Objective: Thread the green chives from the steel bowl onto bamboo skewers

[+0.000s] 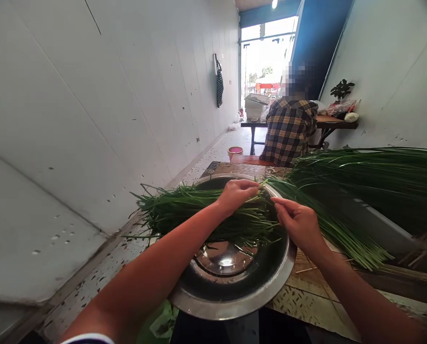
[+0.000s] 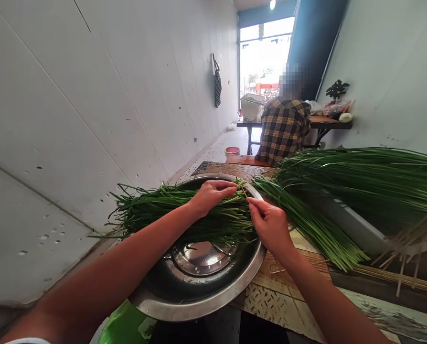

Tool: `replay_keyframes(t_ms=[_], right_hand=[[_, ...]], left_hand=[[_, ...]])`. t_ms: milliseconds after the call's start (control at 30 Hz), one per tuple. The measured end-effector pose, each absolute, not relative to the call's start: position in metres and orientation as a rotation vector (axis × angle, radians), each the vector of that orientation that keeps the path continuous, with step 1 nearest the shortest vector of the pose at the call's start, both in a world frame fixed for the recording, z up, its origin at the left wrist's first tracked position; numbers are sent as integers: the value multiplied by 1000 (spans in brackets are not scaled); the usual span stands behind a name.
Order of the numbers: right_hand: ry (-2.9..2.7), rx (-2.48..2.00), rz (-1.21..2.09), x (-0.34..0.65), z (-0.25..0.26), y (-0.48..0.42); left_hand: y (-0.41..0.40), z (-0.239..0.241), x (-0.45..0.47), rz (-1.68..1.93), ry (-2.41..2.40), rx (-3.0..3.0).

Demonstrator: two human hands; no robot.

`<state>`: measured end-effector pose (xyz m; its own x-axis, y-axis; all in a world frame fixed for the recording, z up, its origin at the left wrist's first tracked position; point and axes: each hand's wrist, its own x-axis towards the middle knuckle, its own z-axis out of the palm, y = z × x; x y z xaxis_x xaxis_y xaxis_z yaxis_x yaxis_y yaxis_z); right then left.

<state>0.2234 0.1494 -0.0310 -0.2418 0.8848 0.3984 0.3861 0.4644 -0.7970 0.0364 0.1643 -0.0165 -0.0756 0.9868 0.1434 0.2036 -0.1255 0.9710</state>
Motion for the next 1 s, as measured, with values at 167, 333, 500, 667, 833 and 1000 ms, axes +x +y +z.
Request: replay_keyframes(t_ms=[167,333,500,667,833,1000], right_hand=[[-1838,-1081,693,223,-30,149],[-1852,-1072,688,223,-30,149],[-1856,-1065,659,223,-27,147],[-1839,-1041,684,223,-26,147],[-1836,-1029,701,222,-27,148],[-1843,-1061,685,223,-27,148]], left_hand=[[166,-23,39,1306,1299,1386],[162,-18,43,1338,1317,1353],[161,-17,42,1318,1310,1357],[162,-18,41,1318,1320,1380],[162,-18,41,1333,1326,1379],[163,-19,40,1329,1324,1386]])
